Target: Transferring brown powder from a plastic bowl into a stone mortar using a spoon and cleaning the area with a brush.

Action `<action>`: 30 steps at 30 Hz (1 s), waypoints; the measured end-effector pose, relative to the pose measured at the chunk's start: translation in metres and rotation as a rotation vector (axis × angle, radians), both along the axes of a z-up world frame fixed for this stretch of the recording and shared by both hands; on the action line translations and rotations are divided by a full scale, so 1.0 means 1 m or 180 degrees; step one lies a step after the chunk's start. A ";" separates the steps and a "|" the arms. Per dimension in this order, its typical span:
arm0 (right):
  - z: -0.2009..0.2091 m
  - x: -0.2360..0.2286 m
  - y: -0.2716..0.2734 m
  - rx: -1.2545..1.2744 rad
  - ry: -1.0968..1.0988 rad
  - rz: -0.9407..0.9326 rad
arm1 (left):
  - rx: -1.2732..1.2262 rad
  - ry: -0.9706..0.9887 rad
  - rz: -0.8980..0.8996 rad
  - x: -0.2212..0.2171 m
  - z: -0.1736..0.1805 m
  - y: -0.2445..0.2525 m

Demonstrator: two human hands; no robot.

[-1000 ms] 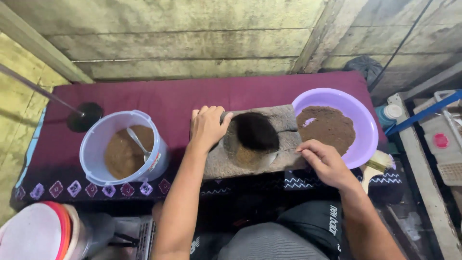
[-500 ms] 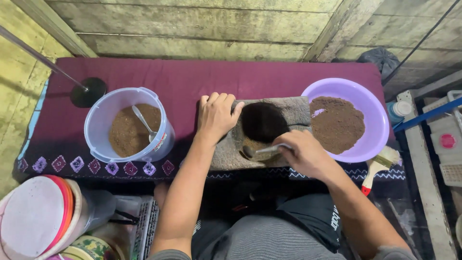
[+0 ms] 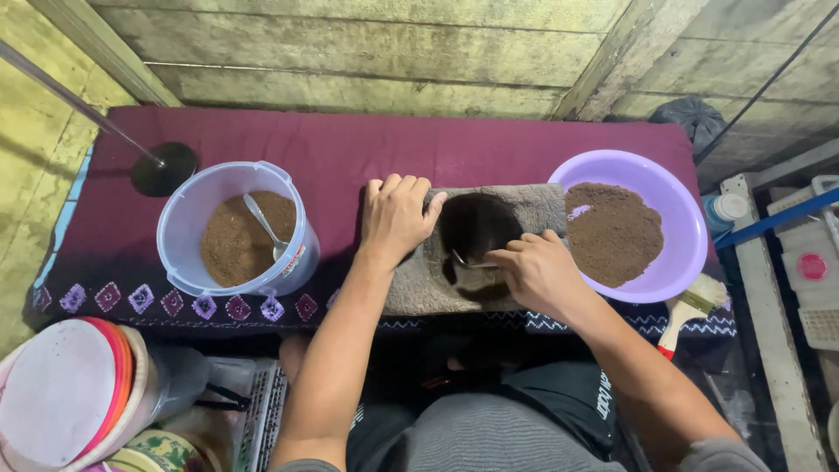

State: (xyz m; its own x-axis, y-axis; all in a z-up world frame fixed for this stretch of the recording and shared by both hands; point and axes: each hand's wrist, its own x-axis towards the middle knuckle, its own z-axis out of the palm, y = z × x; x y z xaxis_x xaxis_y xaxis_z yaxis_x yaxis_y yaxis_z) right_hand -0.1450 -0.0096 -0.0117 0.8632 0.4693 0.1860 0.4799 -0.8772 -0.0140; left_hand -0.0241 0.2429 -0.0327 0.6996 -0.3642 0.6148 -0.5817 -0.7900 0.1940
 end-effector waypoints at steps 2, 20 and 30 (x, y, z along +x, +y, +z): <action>0.000 -0.003 0.011 0.0166 0.0073 0.0063 | 0.0028 0.0015 0.0017 -0.001 -0.002 0.001; 0.004 0.016 -0.026 -0.0404 -0.0297 0.0527 | 0.0073 0.0007 0.0033 -0.004 -0.003 0.001; -0.016 0.023 -0.008 -0.0119 -0.0334 -0.0187 | 0.0047 -0.0129 0.0058 0.001 0.000 -0.001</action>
State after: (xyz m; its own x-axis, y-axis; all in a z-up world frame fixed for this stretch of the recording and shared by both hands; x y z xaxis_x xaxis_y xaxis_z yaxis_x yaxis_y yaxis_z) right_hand -0.1215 -0.0178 -0.0281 0.8662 0.4267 0.2600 0.4247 -0.9029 0.0669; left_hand -0.0228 0.2423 -0.0330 0.6808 -0.3610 0.6373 -0.5744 -0.8031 0.1587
